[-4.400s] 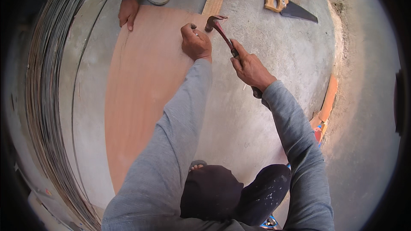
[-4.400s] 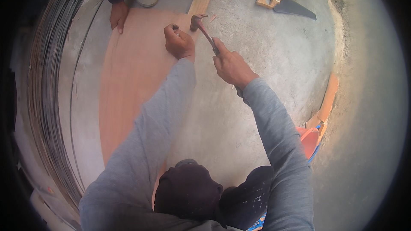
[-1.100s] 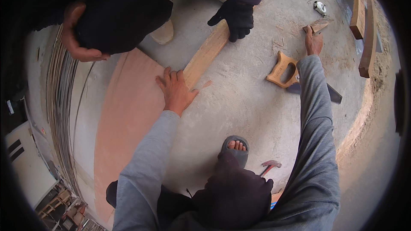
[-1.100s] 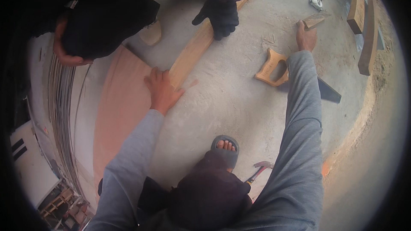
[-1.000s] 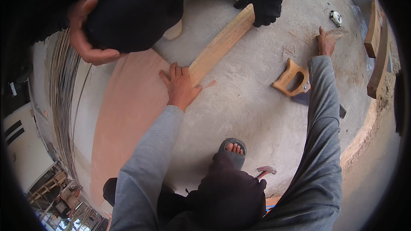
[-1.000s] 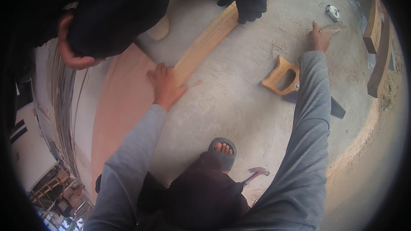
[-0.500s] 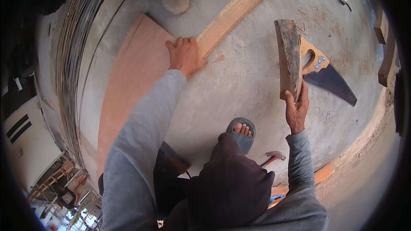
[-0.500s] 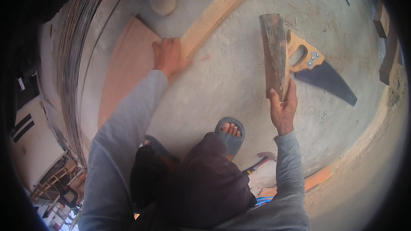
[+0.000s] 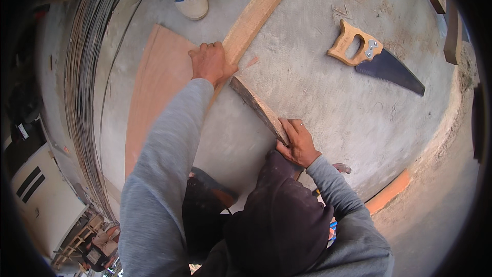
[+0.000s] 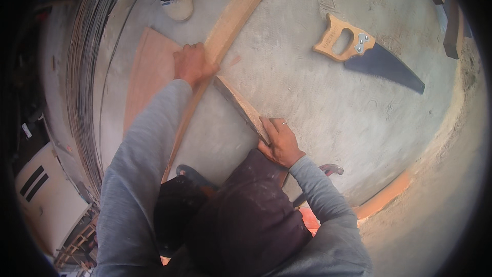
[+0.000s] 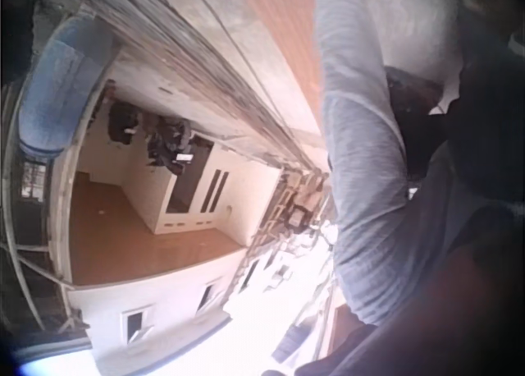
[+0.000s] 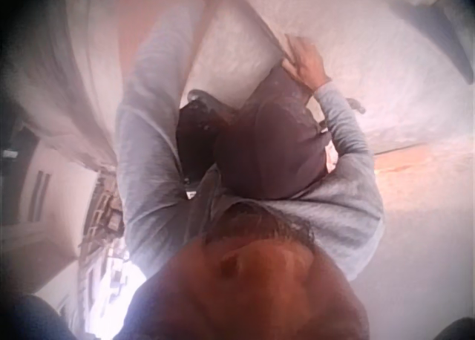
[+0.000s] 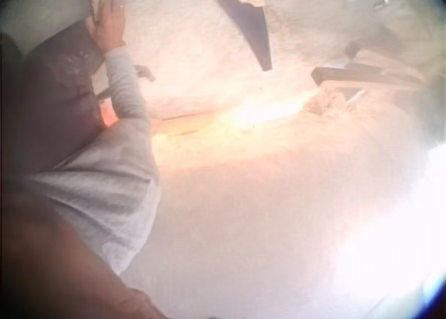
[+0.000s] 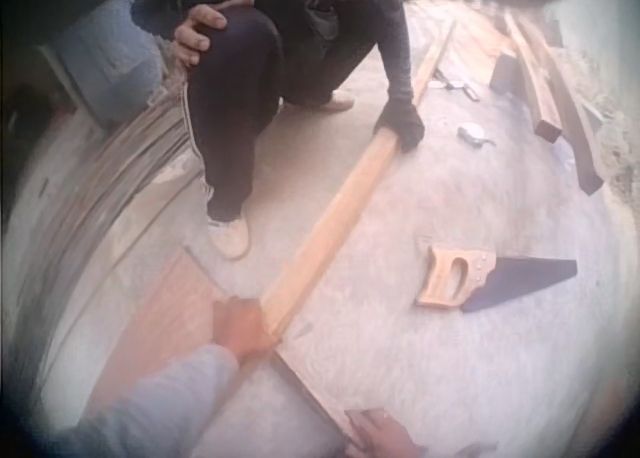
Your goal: The person hammers nails into a large sheet of plywood, then uses a hand saw to cut a wooden plank. They place the cut plank onto the plywood and continue hammering nails to secure it.
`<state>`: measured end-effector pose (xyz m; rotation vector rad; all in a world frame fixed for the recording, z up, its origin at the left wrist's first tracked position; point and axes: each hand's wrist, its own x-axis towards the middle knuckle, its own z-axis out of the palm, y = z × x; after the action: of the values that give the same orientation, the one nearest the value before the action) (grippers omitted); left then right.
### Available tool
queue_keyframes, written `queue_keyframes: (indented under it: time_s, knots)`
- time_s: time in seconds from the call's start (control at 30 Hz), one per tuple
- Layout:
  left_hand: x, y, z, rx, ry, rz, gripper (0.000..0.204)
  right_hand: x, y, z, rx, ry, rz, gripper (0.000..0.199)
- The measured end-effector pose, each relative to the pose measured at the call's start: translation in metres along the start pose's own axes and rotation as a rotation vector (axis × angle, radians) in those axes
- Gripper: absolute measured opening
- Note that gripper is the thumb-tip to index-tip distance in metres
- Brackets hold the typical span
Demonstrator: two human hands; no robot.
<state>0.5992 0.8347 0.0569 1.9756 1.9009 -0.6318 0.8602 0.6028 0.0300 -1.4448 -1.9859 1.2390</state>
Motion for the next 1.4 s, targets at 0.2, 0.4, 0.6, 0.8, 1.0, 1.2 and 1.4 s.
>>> queue_keyframes:
  time_s: [0.2,0.4,0.6,0.8,1.0,1.2,1.4]
  knots:
    - [0.003,0.002,0.007,-0.014,-0.024,-0.051,0.062,0.010,0.008,0.000,-0.016,-0.006,-0.073,0.068]
    - [0.007,0.025,0.011,-0.050,0.284,0.022,0.079,0.013,0.006,-0.001,-0.041,-0.056,-0.098,0.071]
    - [0.014,0.025,-0.006,-0.233,0.184,-0.040,0.071,0.027,-0.011,0.011,-0.080,-0.038,-0.079,0.072]
    - [-0.007,0.006,-0.041,-0.143,0.201,0.018,0.067,0.064,-0.022,0.027,-0.078,-0.047,-0.106,0.069]
    - [-0.019,-0.001,-0.049,-0.245,0.225,0.039,0.069,0.131,-0.020,0.024,-0.051,0.197,-0.297,0.063]
    - [-0.045,-0.073,-0.008,-0.530,0.666,-0.091,0.066,0.119,0.062,-0.057,-0.265,0.924,0.189,0.048]
    - [-0.079,-0.081,0.063,-0.635,0.884,-0.369,0.060,0.117,0.120,-0.100,0.151,0.917,0.708,0.061]
